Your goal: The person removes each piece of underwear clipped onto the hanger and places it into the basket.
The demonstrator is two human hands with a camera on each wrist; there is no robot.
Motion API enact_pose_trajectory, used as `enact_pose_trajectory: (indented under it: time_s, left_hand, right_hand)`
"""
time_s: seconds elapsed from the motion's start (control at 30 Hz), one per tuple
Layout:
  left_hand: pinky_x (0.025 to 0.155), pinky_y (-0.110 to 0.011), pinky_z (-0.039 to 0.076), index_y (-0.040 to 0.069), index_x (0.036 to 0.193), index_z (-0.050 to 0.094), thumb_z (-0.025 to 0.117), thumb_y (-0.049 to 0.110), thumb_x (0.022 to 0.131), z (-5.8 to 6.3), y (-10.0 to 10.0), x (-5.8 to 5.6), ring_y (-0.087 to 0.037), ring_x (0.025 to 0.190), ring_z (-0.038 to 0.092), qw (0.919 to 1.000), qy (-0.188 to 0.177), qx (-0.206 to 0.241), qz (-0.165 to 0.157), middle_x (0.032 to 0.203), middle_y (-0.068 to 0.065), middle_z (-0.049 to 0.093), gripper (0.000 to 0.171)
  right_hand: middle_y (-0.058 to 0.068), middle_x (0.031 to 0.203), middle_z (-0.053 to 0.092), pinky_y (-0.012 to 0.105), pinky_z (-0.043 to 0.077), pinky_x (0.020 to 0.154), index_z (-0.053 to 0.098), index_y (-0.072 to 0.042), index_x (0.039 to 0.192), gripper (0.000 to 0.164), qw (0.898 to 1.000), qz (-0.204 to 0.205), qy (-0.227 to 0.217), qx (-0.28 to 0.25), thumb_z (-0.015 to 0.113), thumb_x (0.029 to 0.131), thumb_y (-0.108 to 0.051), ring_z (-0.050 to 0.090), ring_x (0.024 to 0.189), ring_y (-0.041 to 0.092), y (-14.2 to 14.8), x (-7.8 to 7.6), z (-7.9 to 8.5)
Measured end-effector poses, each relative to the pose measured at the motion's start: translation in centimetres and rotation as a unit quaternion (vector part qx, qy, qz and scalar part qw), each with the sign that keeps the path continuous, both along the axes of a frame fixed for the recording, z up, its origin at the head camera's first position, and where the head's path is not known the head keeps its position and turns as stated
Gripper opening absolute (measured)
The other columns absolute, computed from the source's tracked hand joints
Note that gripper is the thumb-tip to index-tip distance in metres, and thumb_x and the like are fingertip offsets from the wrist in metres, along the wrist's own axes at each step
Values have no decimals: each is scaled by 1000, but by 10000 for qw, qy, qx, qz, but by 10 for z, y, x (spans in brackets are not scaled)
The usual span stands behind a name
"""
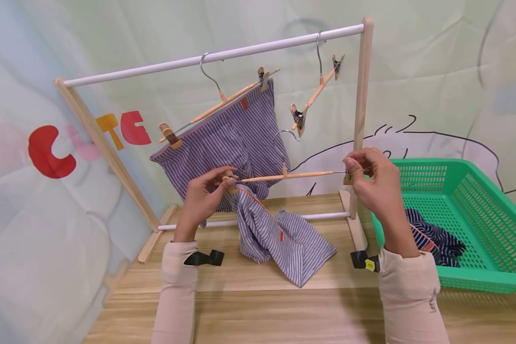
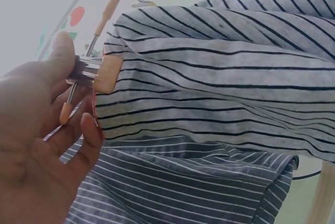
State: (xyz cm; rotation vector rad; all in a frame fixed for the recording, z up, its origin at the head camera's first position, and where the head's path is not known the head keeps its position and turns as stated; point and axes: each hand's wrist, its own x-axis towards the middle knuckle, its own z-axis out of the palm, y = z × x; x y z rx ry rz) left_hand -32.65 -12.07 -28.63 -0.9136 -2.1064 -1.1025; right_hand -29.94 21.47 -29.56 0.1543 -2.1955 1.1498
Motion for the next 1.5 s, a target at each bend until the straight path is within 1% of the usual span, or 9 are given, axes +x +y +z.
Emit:
enact_pose_trajectory:
  time_s: [0.17,0.37,0.6,0.77,0.97,1.03,1.23,1.37,1.5]
  left_hand:
    - [56,-35,46,-5,109,65,64,5,87,0,1,2,-21,68,56,9999,-110,55,101,87,-18,69,24]
    - [57,-37,49,-5,107,67,64,6,87,0,3,2,-22,72,59,9995,-254,106,134,88,-19,69,23]
    - [56,-37,49,-6,107,66,64,4,87,0,3,1,-22,70,59,9993,-351,122,1,89,-20,69,23]
    - [54,-39,48,-7,105,66,65,5,86,-1,2,0,-24,68,60,9989,-422,210,-84,89,-21,69,22]
    - [62,-48,52,-8,104,66,65,4,86,-4,4,-1,-26,74,61,9982,-498,297,-165,90,-22,68,21]
    - [61,-46,52,-7,104,67,64,4,87,-5,5,-2,-26,73,60,9981,-515,301,-167,89,-21,68,20]
    - [59,-42,45,-6,100,67,65,4,86,-6,7,-2,-27,72,56,9982,-458,349,-133,88,-21,67,17]
    - [62,-43,45,-6,98,68,67,5,85,-5,10,-2,-26,73,56,9986,-352,387,-10,86,-20,67,16]
    - [64,-43,45,-5,96,69,68,5,84,-5,12,-2,-25,74,56,9987,-260,423,74,85,-20,67,15]
  right_hand:
    - [8,101,57,29,39,75,62,-4,109,35,10000,36,-52,63,48,97,-34,49,88,16,0,-1,-1]
    - [9,102,58,33,40,77,61,-4,110,37,9999,14,-115,106,47,98,-35,49,89,17,1,-2,-3]
    - [10,102,58,35,40,76,61,-3,111,38,9998,-14,-113,137,46,98,-35,49,89,19,2,-5,-4]
    - [11,101,57,34,40,75,61,-3,111,38,9998,-26,-137,123,46,98,-35,48,89,19,3,-4,-5]
    - [12,99,57,34,40,74,61,-2,110,39,9997,-59,-135,186,45,98,-35,47,88,21,3,-6,-7]
    - [12,99,57,35,40,73,61,-2,111,39,9996,-55,-162,205,45,98,-35,47,88,21,3,-7,-8]
    - [14,103,56,39,40,76,60,-2,113,40,9995,33,-230,230,44,99,-36,47,91,23,4,-8,-8]
    - [17,103,55,47,40,79,60,0,112,42,9995,127,-180,207,43,99,-36,47,93,27,5,-10,-9]
    - [17,102,55,49,40,80,61,0,111,41,9998,99,-133,130,45,98,-36,48,94,28,7,-14,-12]
